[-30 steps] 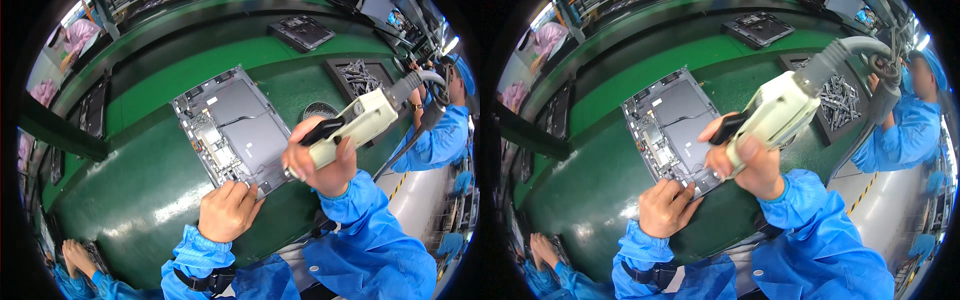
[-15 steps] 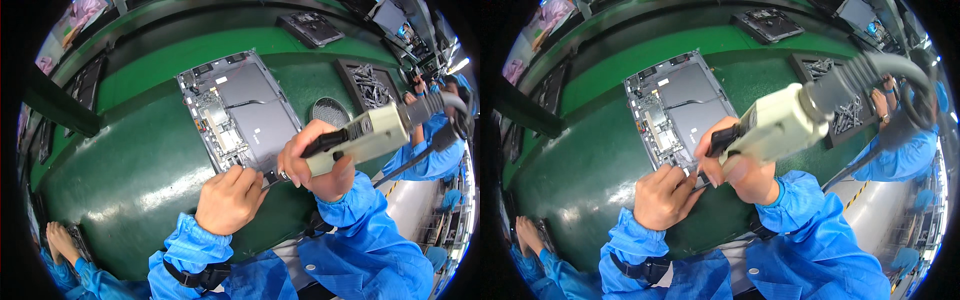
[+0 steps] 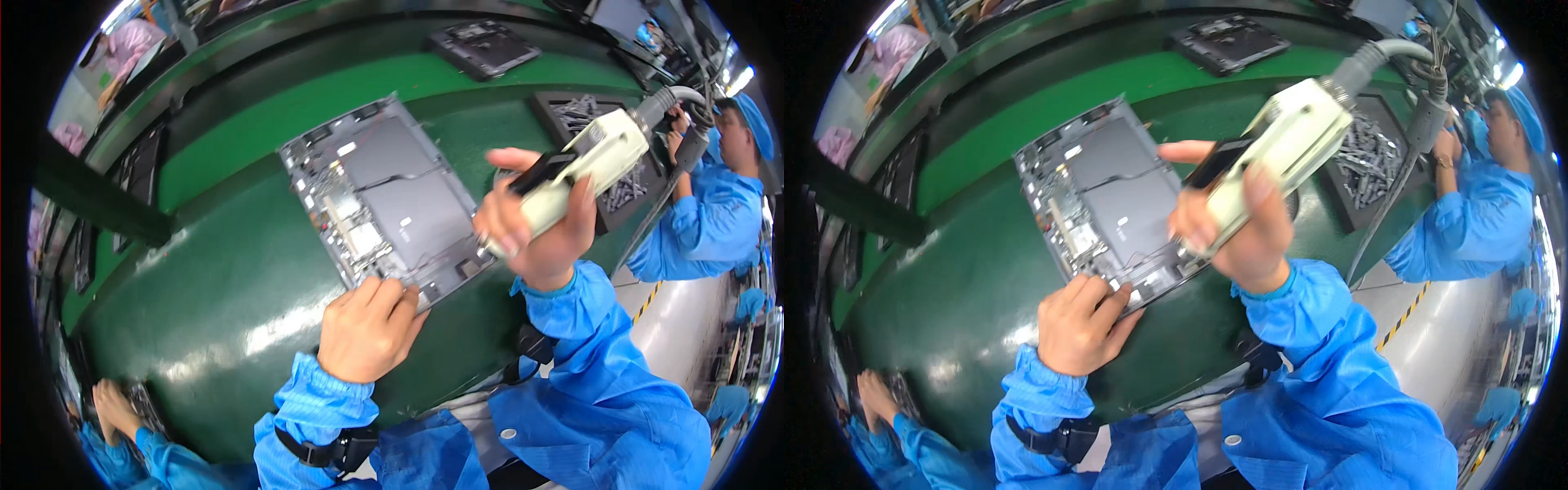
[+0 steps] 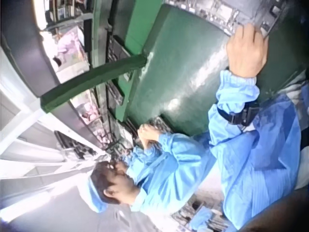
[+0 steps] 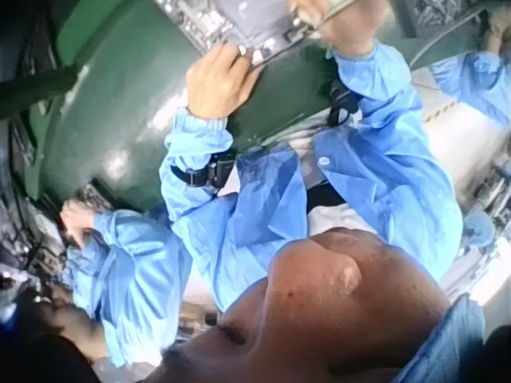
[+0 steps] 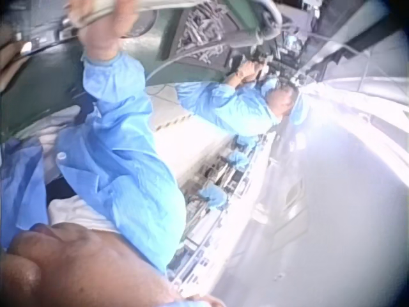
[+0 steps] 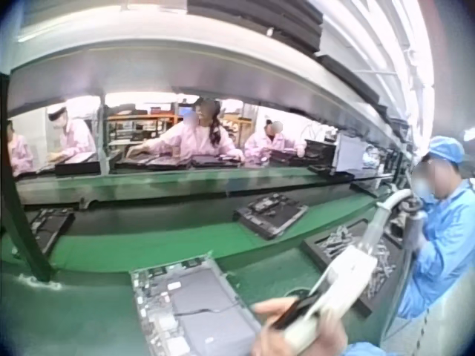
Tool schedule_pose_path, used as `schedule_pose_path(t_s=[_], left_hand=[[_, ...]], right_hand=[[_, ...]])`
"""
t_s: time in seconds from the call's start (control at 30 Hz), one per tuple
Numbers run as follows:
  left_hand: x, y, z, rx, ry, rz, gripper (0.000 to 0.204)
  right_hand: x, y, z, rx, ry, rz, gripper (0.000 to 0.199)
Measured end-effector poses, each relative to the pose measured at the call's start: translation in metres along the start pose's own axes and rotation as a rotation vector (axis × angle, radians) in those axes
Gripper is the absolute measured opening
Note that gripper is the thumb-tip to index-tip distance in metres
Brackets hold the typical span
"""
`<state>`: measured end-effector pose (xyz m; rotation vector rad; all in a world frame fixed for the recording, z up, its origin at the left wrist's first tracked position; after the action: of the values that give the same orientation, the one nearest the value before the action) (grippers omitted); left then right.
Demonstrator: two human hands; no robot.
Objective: The person takes tablet casings from a conveyor belt, installs internal components inside them by hand, secures the parts with screws using an electric screwdriver, and passes the units along the conveyor.
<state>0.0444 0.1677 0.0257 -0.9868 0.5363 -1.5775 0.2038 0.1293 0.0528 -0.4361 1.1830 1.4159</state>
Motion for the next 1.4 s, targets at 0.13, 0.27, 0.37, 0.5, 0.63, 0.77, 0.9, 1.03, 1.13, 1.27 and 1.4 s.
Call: schedule_pose_path(t_s=[0.13, 0.27, 0.37, 0.5, 0.63, 0.77, 0.9, 1.03, 1.13, 1.27, 1.4], left_hand=[[0.003, 0.002, 0.000, -0.080, -0.026, 0.101, 0.035], [0.014, 0.008, 0.003, -0.146, 0.045, 0.139, 0.037], [0.013, 0.011, 0.004, -0.185, 0.056, 0.135, 0.041], [0.011, 0.009, 0.003, -0.155, 0.022, 0.122, 0.034], [0.012, 0.008, 0.004, -0.131, 0.027, 0.114, 0.034], [0.006, 0.002, 0.005, -0.121, -0.017, 0.089, 0.037], [-0.001, -0.003, 0.003, -0.139, -0.068, 0.068, 0.039], [-0.005, -0.008, 0.003, -0.152, -0.069, 0.051, 0.041], [-0.011, -0.014, -0.001, -0.152, -0.119, 0.010, 0.043], [-0.022, -0.015, -0.008, -0.135, -0.164, -0.010, 0.040], [-0.021, -0.011, -0.002, -0.099, -0.097, -0.058, 0.038]], right_hand=[[-0.035, -0.084, 0.003, 0.483, -0.217, -0.095, 0.053], [-0.044, -0.114, -0.004, 0.658, -0.296, -0.228, 0.038], [-0.038, -0.113, -0.003, 0.643, -0.207, -0.343, 0.047], [-0.031, -0.109, 0.000, 0.652, -0.192, -0.292, 0.038], [-0.025, -0.110, 0.001, 0.627, -0.172, -0.259, 0.032], [-0.028, -0.104, 0.001, 0.659, -0.132, -0.396, 0.043], [-0.029, -0.103, 0.002, 0.657, -0.150, -0.390, 0.044], [-0.026, -0.103, 0.000, 0.625, -0.134, -0.406, 0.044], [-0.025, -0.099, 0.001, 0.594, -0.189, -0.285, 0.030], [-0.035, -0.101, -0.002, 0.603, -0.280, -0.308, 0.036], [-0.044, -0.065, -0.002, 0.447, -0.226, -0.187, 0.054]])
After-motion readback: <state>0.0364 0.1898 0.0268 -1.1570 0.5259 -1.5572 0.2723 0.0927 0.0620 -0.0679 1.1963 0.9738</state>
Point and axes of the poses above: each hand's wrist, its own z-axis towards the middle knuckle, its own y-axis out of the palm, x = y × z, the point moved 8 cm from there along z, towards the middle knuckle
